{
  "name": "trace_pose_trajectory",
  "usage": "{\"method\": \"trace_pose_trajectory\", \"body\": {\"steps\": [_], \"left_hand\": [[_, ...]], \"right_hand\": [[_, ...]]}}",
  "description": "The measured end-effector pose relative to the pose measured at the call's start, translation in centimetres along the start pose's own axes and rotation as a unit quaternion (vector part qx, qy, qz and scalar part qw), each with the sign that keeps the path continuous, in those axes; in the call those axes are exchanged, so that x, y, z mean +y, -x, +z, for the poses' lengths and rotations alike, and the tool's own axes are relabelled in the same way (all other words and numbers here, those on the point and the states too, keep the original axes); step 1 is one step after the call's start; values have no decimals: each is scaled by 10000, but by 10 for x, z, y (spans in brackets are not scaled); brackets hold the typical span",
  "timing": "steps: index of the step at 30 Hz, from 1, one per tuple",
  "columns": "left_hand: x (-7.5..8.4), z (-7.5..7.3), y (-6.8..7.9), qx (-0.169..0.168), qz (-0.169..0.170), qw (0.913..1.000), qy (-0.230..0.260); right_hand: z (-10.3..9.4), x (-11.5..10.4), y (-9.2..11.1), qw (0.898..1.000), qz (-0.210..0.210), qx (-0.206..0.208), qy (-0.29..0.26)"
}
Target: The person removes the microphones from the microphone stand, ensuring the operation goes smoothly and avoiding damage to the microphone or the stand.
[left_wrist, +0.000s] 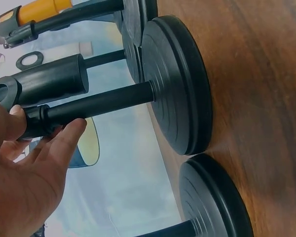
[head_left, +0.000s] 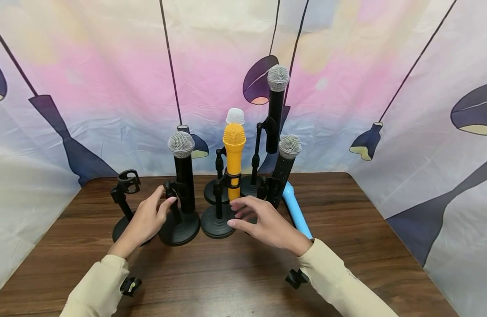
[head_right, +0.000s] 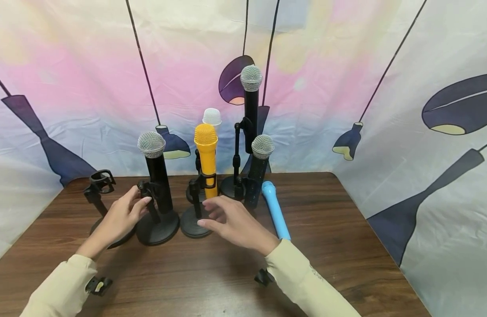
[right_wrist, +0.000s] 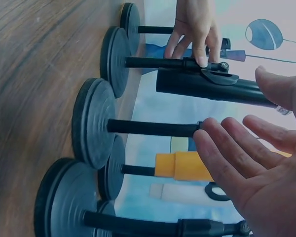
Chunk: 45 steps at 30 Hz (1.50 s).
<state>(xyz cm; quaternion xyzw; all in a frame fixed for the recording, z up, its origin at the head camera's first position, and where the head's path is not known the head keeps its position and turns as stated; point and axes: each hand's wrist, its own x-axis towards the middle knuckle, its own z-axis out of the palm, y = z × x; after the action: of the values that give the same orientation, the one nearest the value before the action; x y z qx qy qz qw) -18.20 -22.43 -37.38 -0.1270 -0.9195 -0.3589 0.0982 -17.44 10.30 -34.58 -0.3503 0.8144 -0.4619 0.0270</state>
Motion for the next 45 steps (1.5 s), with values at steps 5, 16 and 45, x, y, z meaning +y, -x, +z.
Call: {"method": "trace_pose_trajectory", "body": {"steps": [5,16,45], "left_hand": [[5,-2,12,-47,46,10000,48],[17,1,32,-121,359,9989,258],[59,29,54,-497,626,9951,589]], "right_hand": [[5,-6,-8,9997,-214,88,29],[15,-15,-23,9991,-346,246,-65],[35,-17,-24,9928,-807,161,-869]]}}
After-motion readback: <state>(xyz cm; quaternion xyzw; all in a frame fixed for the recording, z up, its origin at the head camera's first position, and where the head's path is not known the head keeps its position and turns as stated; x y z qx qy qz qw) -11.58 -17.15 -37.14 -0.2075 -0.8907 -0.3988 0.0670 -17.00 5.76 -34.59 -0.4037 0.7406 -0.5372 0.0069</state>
